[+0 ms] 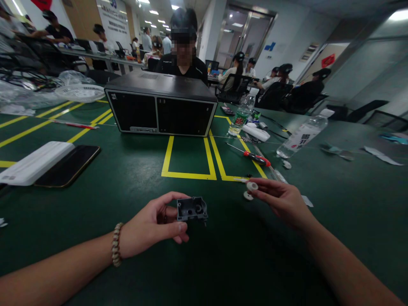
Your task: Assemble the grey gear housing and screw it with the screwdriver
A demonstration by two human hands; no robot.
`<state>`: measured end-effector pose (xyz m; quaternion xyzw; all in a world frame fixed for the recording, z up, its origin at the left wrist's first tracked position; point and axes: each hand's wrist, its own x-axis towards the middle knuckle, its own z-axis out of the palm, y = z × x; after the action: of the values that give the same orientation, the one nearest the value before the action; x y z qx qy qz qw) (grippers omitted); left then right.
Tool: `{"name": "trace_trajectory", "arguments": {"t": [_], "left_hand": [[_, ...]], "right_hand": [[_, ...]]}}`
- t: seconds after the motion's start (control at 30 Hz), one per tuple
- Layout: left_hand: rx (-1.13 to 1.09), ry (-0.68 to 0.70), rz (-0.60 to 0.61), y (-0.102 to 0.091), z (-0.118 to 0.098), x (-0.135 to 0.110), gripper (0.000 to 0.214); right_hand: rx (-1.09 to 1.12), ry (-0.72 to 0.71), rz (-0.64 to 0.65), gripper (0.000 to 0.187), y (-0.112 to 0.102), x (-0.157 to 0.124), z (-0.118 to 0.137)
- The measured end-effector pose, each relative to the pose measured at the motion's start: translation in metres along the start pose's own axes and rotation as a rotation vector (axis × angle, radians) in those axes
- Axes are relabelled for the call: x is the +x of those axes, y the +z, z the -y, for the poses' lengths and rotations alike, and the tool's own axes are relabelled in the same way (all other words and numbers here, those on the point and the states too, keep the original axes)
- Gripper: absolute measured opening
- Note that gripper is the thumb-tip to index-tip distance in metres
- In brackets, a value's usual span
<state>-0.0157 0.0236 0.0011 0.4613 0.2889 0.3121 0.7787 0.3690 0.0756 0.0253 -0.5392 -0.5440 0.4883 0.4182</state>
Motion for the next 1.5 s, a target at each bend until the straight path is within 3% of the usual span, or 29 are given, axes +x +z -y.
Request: {"name": "trace_trajectory", "arguments": {"t": [0.13,0.37,0.57,0.77,0.93,1.07,1.2,1.3,1.5], "left_hand": [[-0.004,-0.002,-0.011,0.001,0.001,0.0,0.067],[0.007,-0.011,-0.02,0.002,0.003,0.001,0.071],[0.013,-0.014,-0.023,0.002,0.006,0.0,0.068],[0.059,-0.039,-0.029,0.002,0.004,0.001,0.07],[0.076,-0.042,-0.07,0.004,0.004,0.0,0.07],[0.072,-0.039,-0.084,0.006,0.006,0.0,0.071],[0.056,-0.021,-0.096,0.006,0.007,0.0,0.068],[0.073,-0.027,-0.067,0.005,0.005,0.0,0.065],[0.091,-0.038,-0.072,0.005,0.003,0.001,0.067]], "right_hand": [[-0.017,-0.007,-0.069,0.054,-0.01,0.003,0.002],[0.001,-0.012,0.001,0.057,-0.002,0.002,-0.003],[-0.083,-0.105,-0.001,0.036,0.011,-0.001,0.0],[-0.533,-0.277,-0.116,0.024,0.008,0.002,0.003],[-0.856,-0.406,0.084,0.029,0.007,-0.005,0.011],[-0.834,-0.583,0.172,0.035,0.042,-0.028,0.02],[-0.719,-0.544,0.421,0.062,0.093,-0.046,0.02],[-0.687,-0.575,0.46,0.074,0.118,-0.039,0.014],[-0.661,-0.647,0.462,0.035,0.129,-0.011,0.002]]}}
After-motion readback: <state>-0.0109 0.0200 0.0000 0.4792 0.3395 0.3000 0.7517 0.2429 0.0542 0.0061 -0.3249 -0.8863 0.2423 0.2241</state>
